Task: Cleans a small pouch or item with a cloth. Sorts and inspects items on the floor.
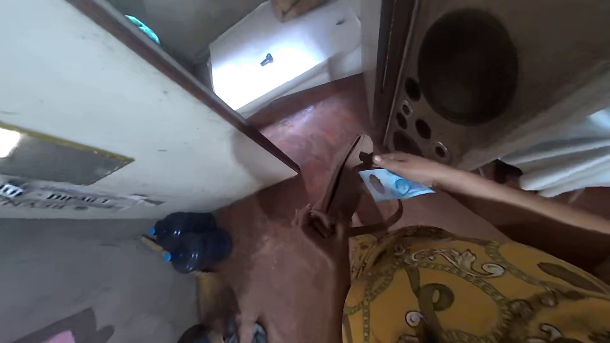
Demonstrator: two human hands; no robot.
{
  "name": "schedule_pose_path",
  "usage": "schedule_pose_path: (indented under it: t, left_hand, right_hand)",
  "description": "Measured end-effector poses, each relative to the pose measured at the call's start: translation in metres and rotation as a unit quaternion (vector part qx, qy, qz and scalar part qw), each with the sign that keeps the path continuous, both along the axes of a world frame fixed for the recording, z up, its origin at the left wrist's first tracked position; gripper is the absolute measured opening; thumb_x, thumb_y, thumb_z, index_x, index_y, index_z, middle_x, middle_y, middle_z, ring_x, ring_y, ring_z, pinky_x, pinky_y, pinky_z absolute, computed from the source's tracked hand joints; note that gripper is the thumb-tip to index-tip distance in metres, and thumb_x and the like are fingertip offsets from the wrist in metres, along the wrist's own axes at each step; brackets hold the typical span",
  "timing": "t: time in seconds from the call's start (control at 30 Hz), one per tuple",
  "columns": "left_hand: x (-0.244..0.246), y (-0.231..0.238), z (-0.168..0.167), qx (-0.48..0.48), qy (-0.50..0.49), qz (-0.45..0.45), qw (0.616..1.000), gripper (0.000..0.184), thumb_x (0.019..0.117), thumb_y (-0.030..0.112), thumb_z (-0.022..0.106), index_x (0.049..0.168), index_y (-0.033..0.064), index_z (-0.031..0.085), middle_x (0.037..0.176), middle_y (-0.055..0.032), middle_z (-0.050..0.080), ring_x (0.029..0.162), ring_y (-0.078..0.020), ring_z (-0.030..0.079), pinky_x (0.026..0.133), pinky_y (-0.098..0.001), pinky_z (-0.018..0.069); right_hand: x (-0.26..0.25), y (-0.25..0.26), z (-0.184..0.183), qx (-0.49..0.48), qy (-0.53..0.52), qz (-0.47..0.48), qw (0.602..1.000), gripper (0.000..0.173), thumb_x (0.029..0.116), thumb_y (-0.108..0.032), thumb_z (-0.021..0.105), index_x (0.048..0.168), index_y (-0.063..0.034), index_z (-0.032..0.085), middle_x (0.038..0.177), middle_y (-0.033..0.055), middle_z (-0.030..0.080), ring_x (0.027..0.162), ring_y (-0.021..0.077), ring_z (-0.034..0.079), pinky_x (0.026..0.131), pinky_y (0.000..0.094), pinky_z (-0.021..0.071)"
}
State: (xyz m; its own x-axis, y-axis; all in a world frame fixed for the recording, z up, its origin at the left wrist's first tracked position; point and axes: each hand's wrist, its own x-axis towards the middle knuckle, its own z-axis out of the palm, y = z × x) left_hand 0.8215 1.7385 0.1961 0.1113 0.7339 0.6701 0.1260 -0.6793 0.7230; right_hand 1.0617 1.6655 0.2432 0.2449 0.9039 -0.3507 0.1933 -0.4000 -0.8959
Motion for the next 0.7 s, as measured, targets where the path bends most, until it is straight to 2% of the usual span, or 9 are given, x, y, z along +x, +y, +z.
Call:
schedule_pose_path:
  t: [0.1,0.27,0.33,0.4,0.43,0.47,0.53,0.63,0.7]
  left_hand:
    - [0.041,0.076,-0.022,0.092,0.058,-0.019,0.994,0.044,0.0873,0.036,0.073,0.121,0.0179,0.053,0.116,-0.0019,0.056,0.12,-0.0132,0.053,0.118,-0.0427,0.0304]
    - [0.089,0.19,-0.017,0.192,0.111,-0.055,0.974,0.036,0.0893,0.039,0.072,0.116,0.0229,0.055,0.107,-0.0002,0.057,0.109,-0.0155,0.056,0.115,-0.0451,0.0328]
    - [0.108,0.223,-0.019,0.2,0.132,-0.077,0.968,0.037,0.0893,0.041,0.072,0.116,0.023,0.054,0.107,-0.0008,0.057,0.108,-0.0174,0.056,0.114,-0.0456,0.032]
    - [0.128,0.253,-0.023,0.122,0.137,-0.108,0.977,0.052,0.0815,0.045,0.081,0.117,0.0173,0.054,0.111,-0.0074,0.057,0.112,-0.0225,0.055,0.112,-0.045,0.0359]
    - [0.138,0.268,-0.023,0.057,0.128,-0.134,0.981,0.061,0.0779,0.046,0.084,0.118,0.0104,0.055,0.114,-0.0135,0.059,0.115,-0.0252,0.055,0.109,-0.0425,0.04]
    - [0.146,0.285,-0.021,-0.011,0.124,-0.169,0.978,0.067,0.0789,0.049,0.082,0.12,0.0035,0.055,0.118,-0.018,0.059,0.117,-0.0253,0.054,0.106,-0.0395,0.0427]
    - [0.168,0.318,-0.01,-0.098,0.138,-0.221,0.96,0.067,0.087,0.051,0.072,0.122,-0.0039,0.058,0.124,-0.0237,0.058,0.12,-0.0273,0.055,0.103,-0.0414,0.0462]
    - [0.219,0.361,0.006,-0.097,0.207,-0.235,0.945,0.025,0.0951,0.022,0.067,0.113,0.0052,0.073,0.133,-0.0248,0.057,0.126,-0.0342,0.055,0.104,-0.0467,0.048]
    - [0.255,0.393,0.012,-0.092,0.268,-0.2,0.938,0.027,0.0945,0.013,0.061,0.117,0.0131,0.076,0.143,-0.0232,0.054,0.13,-0.0395,0.052,0.106,-0.0547,0.0435]
  right_hand:
    - [0.013,0.084,-0.009,-0.02,-0.015,0.032,0.999,0.065,0.1087,-0.055,0.032,0.12,-0.0021,0.067,0.1,0.014,0.067,0.091,0.0199,0.064,0.086,0.0439,0.053]
    - [0.06,0.182,-0.023,0.018,-0.016,-0.021,0.999,0.04,0.1092,-0.027,0.043,0.111,0.0038,0.068,0.102,0.0152,0.068,0.095,0.0185,0.063,0.09,0.0422,0.0516]
    - [0.076,0.211,-0.031,0.004,0.009,-0.074,0.997,0.034,0.1075,-0.024,0.045,0.109,0.0035,0.066,0.096,0.0115,0.066,0.088,0.0137,0.063,0.083,0.0371,0.0534]
    - [0.093,0.242,-0.023,-0.003,0.046,-0.124,0.991,0.029,0.1061,-0.021,0.045,0.104,0.0013,0.064,0.092,0.008,0.063,0.083,0.0117,0.06,0.078,0.0351,0.0524]
    - [0.106,0.255,-0.016,0.005,0.062,-0.123,0.99,0.031,0.1072,-0.021,0.045,0.107,0.0021,0.065,0.097,0.01,0.063,0.089,0.0139,0.06,0.083,0.0378,0.0516]
    - [0.119,0.269,-0.015,0.021,0.07,-0.115,0.991,0.03,0.1072,-0.021,0.046,0.109,0.0012,0.066,0.099,0.0103,0.064,0.091,0.0145,0.06,0.084,0.0389,0.0516]
    - [0.146,0.298,-0.03,0.093,0.051,-0.079,0.991,0.025,0.103,-0.023,0.05,0.102,-0.0042,0.067,0.087,0.0028,0.065,0.079,0.0072,0.061,0.074,0.0323,0.0531]
    - [0.183,0.337,-0.034,0.172,0.029,-0.018,0.984,0.022,0.1032,-0.016,0.048,0.101,-0.0049,0.067,0.081,-0.0035,0.064,0.074,-0.0008,0.061,0.071,0.0225,0.0534]
    - [0.219,0.358,-0.029,0.201,0.021,-0.008,0.979,0.02,0.102,-0.012,0.047,0.102,-0.0043,0.065,0.082,-0.006,0.063,0.075,-0.004,0.059,0.073,0.0185,0.0519]
